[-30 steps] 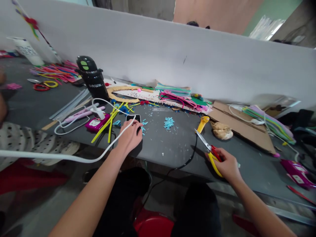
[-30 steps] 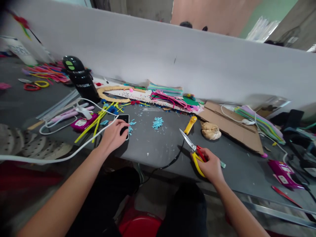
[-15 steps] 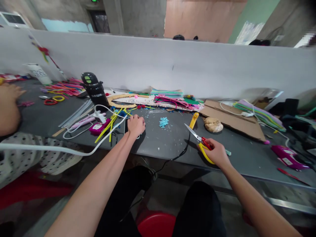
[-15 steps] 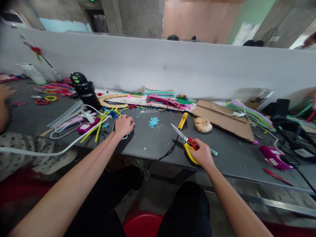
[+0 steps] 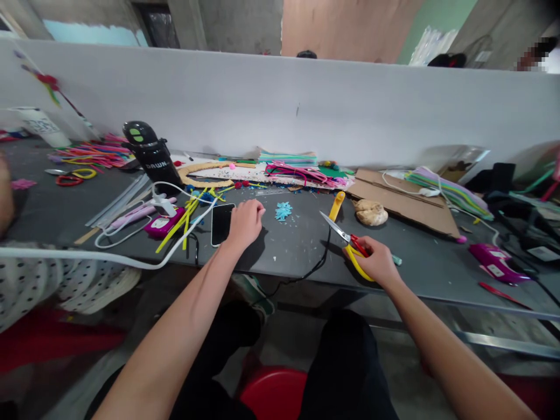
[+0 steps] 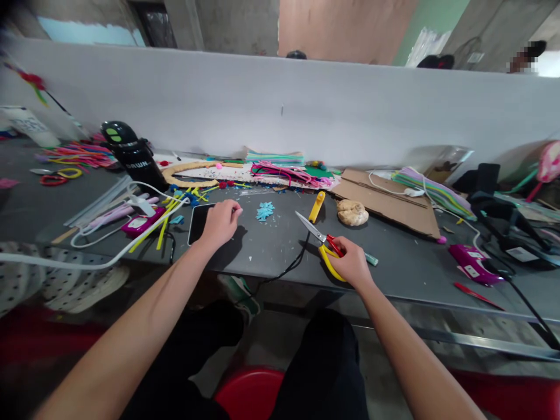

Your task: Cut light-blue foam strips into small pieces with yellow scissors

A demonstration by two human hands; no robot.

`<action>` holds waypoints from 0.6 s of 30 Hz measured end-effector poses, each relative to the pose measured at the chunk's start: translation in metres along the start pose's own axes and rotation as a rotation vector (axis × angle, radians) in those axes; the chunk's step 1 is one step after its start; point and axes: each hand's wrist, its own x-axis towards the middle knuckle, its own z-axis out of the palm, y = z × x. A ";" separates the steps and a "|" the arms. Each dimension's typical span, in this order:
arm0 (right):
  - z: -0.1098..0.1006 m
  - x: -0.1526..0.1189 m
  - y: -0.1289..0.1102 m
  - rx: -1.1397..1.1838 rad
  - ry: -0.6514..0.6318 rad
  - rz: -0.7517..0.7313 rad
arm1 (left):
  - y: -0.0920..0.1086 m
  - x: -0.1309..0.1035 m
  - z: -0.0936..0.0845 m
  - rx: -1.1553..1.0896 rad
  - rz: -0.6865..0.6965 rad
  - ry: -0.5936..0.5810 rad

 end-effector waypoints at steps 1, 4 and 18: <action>0.000 0.000 0.000 -0.001 -0.003 -0.003 | 0.004 -0.002 0.002 -0.050 0.022 0.000; -0.001 0.001 0.000 -0.009 -0.019 -0.014 | 0.011 -0.007 0.014 -0.169 0.053 0.021; -0.004 0.042 -0.019 -0.158 -0.204 -0.079 | -0.020 0.013 0.011 -0.173 0.182 -0.050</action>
